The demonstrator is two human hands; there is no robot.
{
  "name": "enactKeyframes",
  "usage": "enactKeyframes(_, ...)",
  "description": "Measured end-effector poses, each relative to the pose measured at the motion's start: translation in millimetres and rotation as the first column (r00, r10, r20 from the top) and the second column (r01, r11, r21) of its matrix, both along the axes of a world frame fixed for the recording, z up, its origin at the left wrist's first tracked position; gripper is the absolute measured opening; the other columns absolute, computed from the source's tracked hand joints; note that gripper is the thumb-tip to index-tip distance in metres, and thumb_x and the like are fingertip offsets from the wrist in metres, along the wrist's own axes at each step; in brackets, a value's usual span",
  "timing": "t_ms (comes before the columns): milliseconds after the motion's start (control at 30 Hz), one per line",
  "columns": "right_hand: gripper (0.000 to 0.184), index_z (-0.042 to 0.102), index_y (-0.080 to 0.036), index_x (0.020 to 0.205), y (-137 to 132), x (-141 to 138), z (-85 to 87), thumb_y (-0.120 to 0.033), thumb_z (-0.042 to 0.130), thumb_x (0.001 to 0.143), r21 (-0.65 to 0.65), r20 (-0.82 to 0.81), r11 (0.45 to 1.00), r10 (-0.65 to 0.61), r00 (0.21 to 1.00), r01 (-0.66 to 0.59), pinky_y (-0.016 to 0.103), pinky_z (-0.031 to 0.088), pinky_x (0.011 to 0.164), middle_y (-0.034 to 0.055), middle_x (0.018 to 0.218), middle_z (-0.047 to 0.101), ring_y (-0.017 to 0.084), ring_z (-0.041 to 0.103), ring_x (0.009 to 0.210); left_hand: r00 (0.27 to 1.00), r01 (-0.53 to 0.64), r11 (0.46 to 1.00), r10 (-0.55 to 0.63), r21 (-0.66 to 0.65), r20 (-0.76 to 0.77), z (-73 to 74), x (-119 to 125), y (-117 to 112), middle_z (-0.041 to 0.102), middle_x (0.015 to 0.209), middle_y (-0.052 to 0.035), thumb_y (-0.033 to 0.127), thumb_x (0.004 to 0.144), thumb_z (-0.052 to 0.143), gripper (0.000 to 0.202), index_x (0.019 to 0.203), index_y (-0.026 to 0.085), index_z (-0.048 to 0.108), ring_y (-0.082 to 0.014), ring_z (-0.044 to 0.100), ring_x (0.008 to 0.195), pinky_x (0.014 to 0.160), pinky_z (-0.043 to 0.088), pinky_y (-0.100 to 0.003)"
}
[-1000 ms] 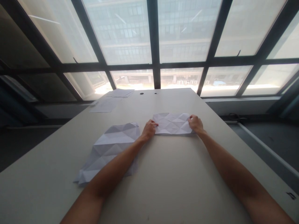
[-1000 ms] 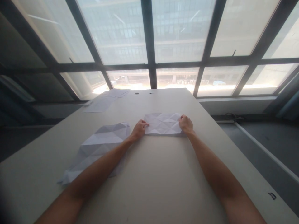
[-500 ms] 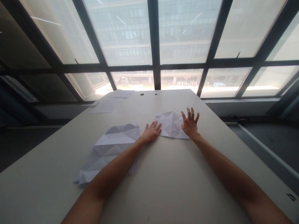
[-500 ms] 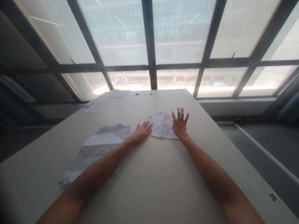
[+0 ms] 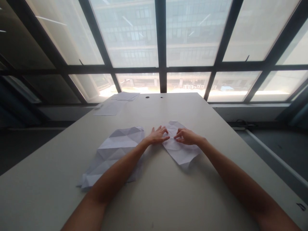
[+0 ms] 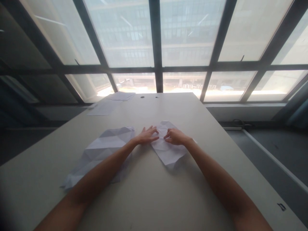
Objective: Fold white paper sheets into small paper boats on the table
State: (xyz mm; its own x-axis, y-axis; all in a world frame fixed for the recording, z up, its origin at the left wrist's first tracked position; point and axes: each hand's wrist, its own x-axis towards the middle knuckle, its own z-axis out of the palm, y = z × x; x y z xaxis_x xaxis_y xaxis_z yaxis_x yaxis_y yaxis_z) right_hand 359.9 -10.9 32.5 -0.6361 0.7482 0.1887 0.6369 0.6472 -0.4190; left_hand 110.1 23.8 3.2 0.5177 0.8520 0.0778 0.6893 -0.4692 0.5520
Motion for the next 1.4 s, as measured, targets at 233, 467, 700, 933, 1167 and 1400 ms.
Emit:
enactKeyframes(233,0.021,0.078,-0.02,0.097,11,-4,-23.3,-0.03,0.061,0.089,-0.095,-0.267,0.993,0.038,0.963,-0.065,0.03,0.052,0.076,0.0083,0.098,0.072,0.018,0.065,0.081,0.928,-0.07,0.978,0.135,0.194,-0.348,-8.2,16,-21,0.025,0.163,-0.0135,0.073,0.092,0.034,0.075,0.153,0.029,0.033,-0.0404,0.014,0.151,0.115,0.007,-0.067)
enactKeyframes(467,0.047,0.054,-0.024,0.142,16,-2,-47.1,-0.035,0.051,0.097,0.132,0.011,0.987,-0.092,0.996,0.09,0.052,0.026,0.118,0.0115,0.152,0.047,0.027,0.038,0.142,0.908,0.09,0.979,-0.004,0.186,-0.418,-11.1,9,-18,0.015,0.166,-0.0115,0.073,0.095,0.025,0.074,0.157,0.033,0.026,-0.0347,0.012,0.152,0.117,0.007,-0.063)
enactKeyframes(700,0.051,0.043,-0.025,0.149,11,-12,-45.4,-0.043,0.036,0.102,0.106,0.182,0.974,-0.216,0.959,0.2,0.065,0.003,0.117,0.0108,0.159,0.036,0.027,0.028,0.148,0.915,0.014,0.977,0.073,0.212,-0.397,-11.7,-12,-2,0.024,0.164,-0.0046,0.06,0.101,0.024,0.061,0.155,0.032,0.032,-0.0301,0.018,0.151,0.118,0.015,-0.061)
enactKeyframes(933,0.052,0.041,-0.021,0.15,19,-4,-48.2,-0.041,0.033,0.103,0.086,0.213,0.914,-0.405,0.889,0.396,0.067,0.002,0.116,0.0118,0.16,0.032,0.028,0.024,0.149,0.897,-0.087,0.971,0.173,0.221,-0.406,-14.5,-43,1,0.023,0.164,-0.0063,0.056,0.102,0.017,0.063,0.157,0.027,0.028,-0.0287,0.016,0.152,0.12,0.015,-0.056)
enactKeyframes(1167,0.052,0.041,-0.02,0.149,20,-8,-51.1,-0.041,0.033,0.102,0.087,0.19,0.903,-0.429,0.883,0.42,0.065,0.006,0.118,0.0112,0.16,0.033,0.028,0.024,0.149,0.88,-0.149,0.986,0.166,0.073,-0.445,6.3,-47,12,0.012,0.165,-0.0176,0.064,0.099,0.022,0.079,0.16,0.016,0.01,-0.0366,0.014,0.151,0.116,0.021,-0.06)
enactKeyframes(1400,0.053,0.041,-0.02,0.149,18,-8,-55.4,-0.041,0.033,0.102,0.109,0.19,0.904,-0.428,0.884,0.414,0.062,0.007,0.118,0.0123,0.16,0.032,0.028,0.023,0.149,0.94,0.032,0.94,0.087,0.339,-0.33,2.9,-6,14,0.034,0.16,-0.0089,0.05,0.102,0.03,0.054,0.147,0.023,0.043,-0.0264,0.025,0.15,0.121,0.021,-0.05)
